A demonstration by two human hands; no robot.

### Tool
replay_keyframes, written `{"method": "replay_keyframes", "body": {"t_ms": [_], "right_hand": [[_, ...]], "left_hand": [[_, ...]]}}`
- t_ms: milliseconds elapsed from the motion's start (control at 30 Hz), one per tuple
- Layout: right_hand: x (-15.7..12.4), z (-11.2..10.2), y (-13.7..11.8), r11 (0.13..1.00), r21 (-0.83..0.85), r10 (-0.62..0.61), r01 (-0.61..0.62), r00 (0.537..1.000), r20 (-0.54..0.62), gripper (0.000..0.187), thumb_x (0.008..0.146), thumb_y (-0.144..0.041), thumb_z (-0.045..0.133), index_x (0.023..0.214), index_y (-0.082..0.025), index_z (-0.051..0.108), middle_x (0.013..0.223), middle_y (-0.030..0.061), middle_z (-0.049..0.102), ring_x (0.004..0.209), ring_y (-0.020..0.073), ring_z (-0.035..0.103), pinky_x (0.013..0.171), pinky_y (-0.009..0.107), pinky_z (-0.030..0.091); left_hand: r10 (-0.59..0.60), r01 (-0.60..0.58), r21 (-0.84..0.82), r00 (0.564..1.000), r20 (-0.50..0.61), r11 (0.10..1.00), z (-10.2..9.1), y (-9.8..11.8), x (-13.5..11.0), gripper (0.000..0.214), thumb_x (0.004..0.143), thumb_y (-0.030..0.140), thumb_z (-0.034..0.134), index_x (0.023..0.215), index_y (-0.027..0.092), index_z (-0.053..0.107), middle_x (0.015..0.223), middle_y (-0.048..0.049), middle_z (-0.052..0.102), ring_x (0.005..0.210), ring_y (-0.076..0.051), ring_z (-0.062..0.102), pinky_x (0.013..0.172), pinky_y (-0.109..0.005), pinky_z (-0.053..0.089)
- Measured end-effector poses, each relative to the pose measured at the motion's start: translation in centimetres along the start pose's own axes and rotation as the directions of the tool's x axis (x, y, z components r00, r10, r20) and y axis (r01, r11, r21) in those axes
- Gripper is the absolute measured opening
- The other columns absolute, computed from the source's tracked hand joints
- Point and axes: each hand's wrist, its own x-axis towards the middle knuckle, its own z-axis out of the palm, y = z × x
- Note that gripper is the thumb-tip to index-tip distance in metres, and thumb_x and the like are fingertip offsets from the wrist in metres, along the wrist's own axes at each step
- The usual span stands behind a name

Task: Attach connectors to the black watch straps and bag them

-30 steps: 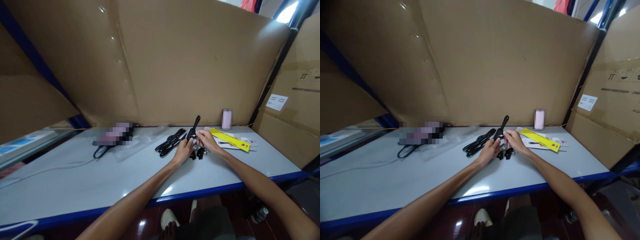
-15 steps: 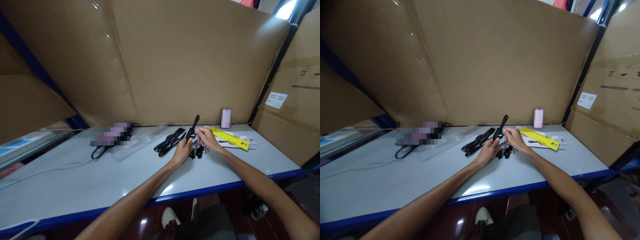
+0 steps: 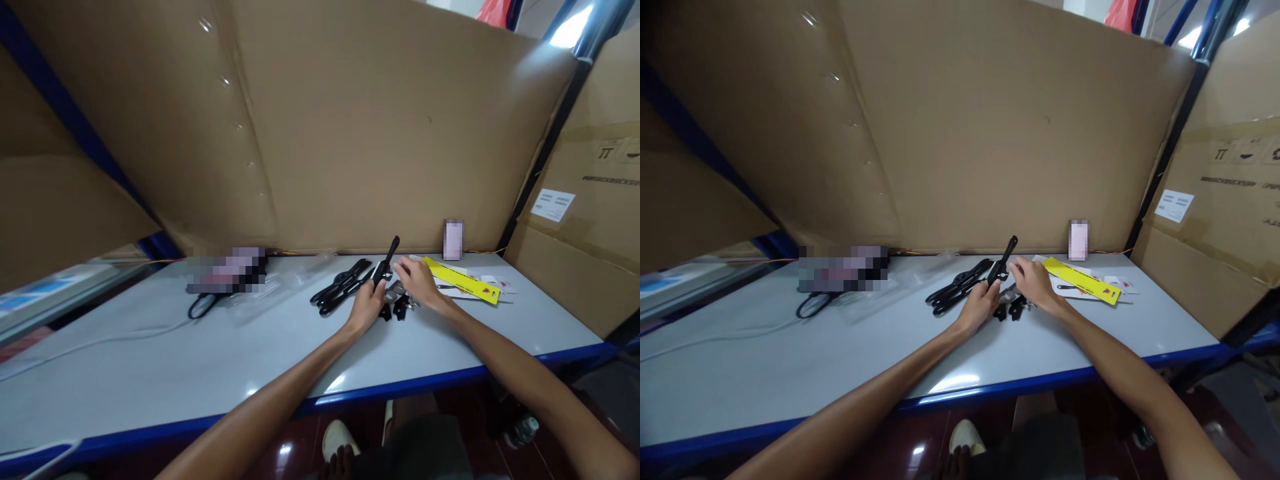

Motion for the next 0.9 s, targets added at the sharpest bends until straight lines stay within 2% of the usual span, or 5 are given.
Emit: {"method": "replay_keyframes", "body": {"t_ms": [100,200,433,600,900], "right_hand": [[-0.5,-0.3,-0.7,0.977,-0.178,-0.112,0.121,0.992,0.06,0.028,0.1,-0.039,0.054,0.079,-0.022,0.061,0.07,0.0027,0.065,0.065,0.0178,0.056,0.063,0.027,0.03],[-0.9,-0.3,-1.2,0.954,-0.262,-0.121,0.147,0.986,0.113,0.028,0.1,-0.041,0.057,0.08,-0.022,0.062,0.075,0.0049,0.068,0.067,0.0187,0.057,0.062,0.028,0.028],[-0.8,-0.6,-1.6,0.925,-0.337,-0.128,0.176,0.979,0.159,0.023,0.1,-0.038,0.06,0.087,-0.02,0.066,0.082,0.0095,0.073,0.074,0.0222,0.064,0.065,0.029,0.032],[-1.0,-0.5,-1.8,0.878,-0.426,-0.133,0.22,0.965,0.225,0.027,0.106,-0.034,0.049,0.094,-0.018,0.068,0.091,0.0129,0.075,0.079,0.0228,0.067,0.067,0.029,0.034],[-1.7,0.4,-3.2,0.791,-0.608,0.095,0.071,0.967,0.237,0.038,0.11,-0.035,0.035,0.111,-0.016,0.068,0.096,0.0129,0.078,0.083,0.0231,0.071,0.068,0.029,0.035]], "left_hand": [[0.154,-0.126,0.192,0.979,-0.136,0.973,-0.2,0.6,0.0,0.033,0.085,0.026,0.07,0.059,0.02,0.05,0.053,0.0031,0.046,0.054,-0.012,0.038,0.052,-0.023,0.022],[0.223,-0.16,0.315,0.959,-0.175,0.936,-0.2,1.0,-0.1,0.036,0.084,0.014,0.07,0.055,0.019,0.05,0.057,0.0011,0.048,0.058,-0.014,0.04,0.057,-0.024,0.024],[0.282,-0.213,0.397,0.951,-0.124,0.893,-0.2,0.6,-0.1,0.034,0.086,0.012,0.068,0.057,0.02,0.051,0.059,-0.0002,0.051,0.058,-0.015,0.041,0.06,-0.025,0.023],[0.311,-0.236,0.533,0.949,-0.055,0.813,-0.3,0.2,-0.1,0.028,0.093,0.018,0.06,0.066,0.021,0.054,0.065,-0.0027,0.058,0.06,-0.017,0.048,0.062,-0.027,0.027],[0.279,-0.217,0.734,0.959,0.038,0.643,-0.5,-0.2,-0.1,0.022,0.101,0.022,0.045,0.082,0.019,0.057,0.077,-0.0088,0.067,0.073,-0.022,0.062,0.065,-0.029,0.034]]}}
